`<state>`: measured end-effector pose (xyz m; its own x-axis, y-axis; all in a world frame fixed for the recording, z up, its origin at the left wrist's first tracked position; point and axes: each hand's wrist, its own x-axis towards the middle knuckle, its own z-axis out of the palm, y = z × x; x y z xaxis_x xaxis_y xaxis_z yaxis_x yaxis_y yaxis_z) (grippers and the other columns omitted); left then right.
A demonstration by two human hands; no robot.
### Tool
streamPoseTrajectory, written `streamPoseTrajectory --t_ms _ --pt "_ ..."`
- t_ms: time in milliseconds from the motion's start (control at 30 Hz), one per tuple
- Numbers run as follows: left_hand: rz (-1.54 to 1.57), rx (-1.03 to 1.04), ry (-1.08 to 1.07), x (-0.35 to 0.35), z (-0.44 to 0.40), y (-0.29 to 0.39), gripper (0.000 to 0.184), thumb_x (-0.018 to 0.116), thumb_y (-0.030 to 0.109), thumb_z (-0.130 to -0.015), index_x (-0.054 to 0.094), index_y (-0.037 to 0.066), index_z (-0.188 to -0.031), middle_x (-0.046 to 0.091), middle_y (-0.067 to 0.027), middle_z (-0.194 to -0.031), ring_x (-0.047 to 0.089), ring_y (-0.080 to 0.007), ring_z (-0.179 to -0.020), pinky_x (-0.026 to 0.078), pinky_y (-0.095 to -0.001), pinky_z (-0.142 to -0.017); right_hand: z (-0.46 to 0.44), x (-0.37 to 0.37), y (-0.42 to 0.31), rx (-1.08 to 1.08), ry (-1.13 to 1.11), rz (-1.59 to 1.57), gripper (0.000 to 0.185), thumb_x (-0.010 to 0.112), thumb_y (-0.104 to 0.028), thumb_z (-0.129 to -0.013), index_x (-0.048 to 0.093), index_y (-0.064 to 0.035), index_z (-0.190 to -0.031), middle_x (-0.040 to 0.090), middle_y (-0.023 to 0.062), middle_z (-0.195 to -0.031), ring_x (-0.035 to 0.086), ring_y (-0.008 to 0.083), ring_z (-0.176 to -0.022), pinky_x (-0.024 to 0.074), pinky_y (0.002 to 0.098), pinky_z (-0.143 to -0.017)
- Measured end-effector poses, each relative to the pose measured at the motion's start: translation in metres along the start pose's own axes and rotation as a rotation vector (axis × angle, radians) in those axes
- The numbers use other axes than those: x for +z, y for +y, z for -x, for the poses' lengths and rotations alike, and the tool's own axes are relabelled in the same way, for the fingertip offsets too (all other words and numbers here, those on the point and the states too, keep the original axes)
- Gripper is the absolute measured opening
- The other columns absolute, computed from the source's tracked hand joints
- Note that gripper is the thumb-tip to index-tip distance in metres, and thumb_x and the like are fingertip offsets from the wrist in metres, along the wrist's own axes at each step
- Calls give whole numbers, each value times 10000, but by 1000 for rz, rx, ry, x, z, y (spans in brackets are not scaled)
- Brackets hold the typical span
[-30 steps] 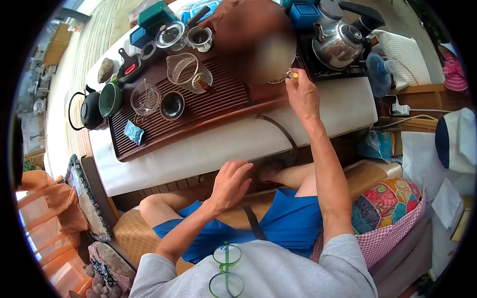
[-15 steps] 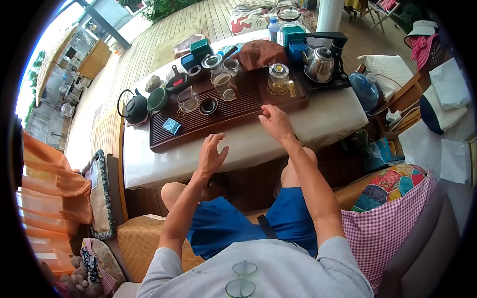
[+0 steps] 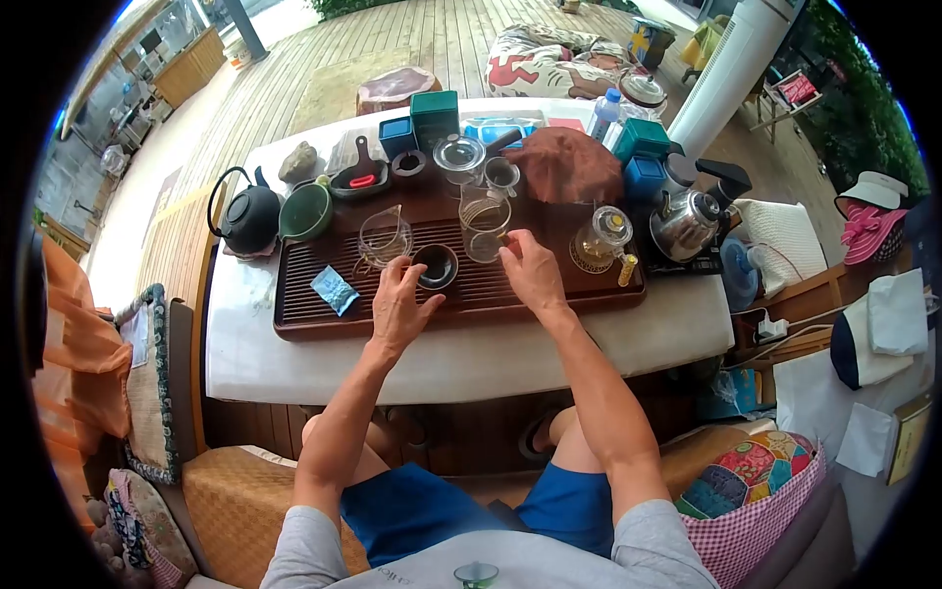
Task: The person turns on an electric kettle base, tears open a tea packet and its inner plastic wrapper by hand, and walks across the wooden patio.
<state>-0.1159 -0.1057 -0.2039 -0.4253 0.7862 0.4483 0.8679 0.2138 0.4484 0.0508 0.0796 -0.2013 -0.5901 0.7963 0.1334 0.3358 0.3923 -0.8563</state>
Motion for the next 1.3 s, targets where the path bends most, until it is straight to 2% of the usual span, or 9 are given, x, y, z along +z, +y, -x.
streamPoseTrajectory --t_ms 33,200,500,700,833,967,1067,1233,1300 --pt "37 -5 -11 2 -4 -2 527 864 178 -715 619 28 -1157 571 -161 -1200 573 -343 -1114 501 -408 -921 -3 4 4 -53 18 15 266 648 -175 -939 589 -12 -1141 719 190 -897 711 348 -843 551 440 -738" --pt "164 1 -132 8 -9 -19 427 833 147 -754 640 11 -1109 569 -171 -1223 561 -356 -1136 497 -417 -933 -14 10 -7 4 -34 5 216 587 -172 -993 588 -3 -1128 717 187 -883 720 284 -728 567 374 -647" --pt "-27 -173 227 -21 -37 -45 363 806 89 -753 669 56 -1086 538 -143 -1150 541 -328 -1047 459 -426 -879 -52 55 -6 -117 -45 -72 274 548 -209 -1029 576 13 -1188 709 135 -857 713 207 -700 577 318 -624" --pt "-75 -277 114 -20 -36 -68 344 824 127 -748 688 81 -1061 530 -142 -1181 554 -332 -1057 444 -440 -850 -79 81 -21 -116 -116 -76 292 550 -206 -1026 568 13 -1219 698 132 -860 694 200 -680 575 315 -621" --pt "-96 -322 147 -21 -40 -78 311 820 116 -748 685 72 -1025 533 -149 -1184 564 -338 -1051 450 -445 -865 -85 91 -27 -128 -114 -97 303 595 -175 -991 565 12 -1228 670 168 -1024 690 211 -734 568 330 -669" --pt "-121 -371 181 -26 -40 -89 295 814 101 -747 674 60 -1003 532 -157 -1185 564 -345 -1053 456 -452 -882 -51 83 -14 -198 95 216 364 668 -163 -918 568 8 -1223 620 177 -1089 666 296 -762 551 383 -751" --pt "-130 -379 162 -25 -40 -87 293 814 102 -745 669 50 -995 529 -159 -1173 572 -346 -1039 467 -446 -876 -22 77 -18 66 -216 229 354 673 -149 -896 587 36 -1185 689 171 -920 683 334 -826 549 376 -783" --pt "-8 -396 178 -26 -35 -84 352 797 107 -774 647 44 -1086 532 -155 -1155 610 -331 -935 506 -427 -811 -19 96 -7 287 -187 -238 292 620 -104 -920 589 83 -1143 715 155 -852 711 201 -660 605 306 -547" --pt "39 -387 203 -30 -34 -84 402 766 118 -816 606 44 -1177 540 -154 -1142 635 -306 -860 526 -406 -755 -20 99 -5 270 -179 -238 281 612 -94 -928 589 84 -1143 715 154 -848 716 208 -673 606 306 -559"
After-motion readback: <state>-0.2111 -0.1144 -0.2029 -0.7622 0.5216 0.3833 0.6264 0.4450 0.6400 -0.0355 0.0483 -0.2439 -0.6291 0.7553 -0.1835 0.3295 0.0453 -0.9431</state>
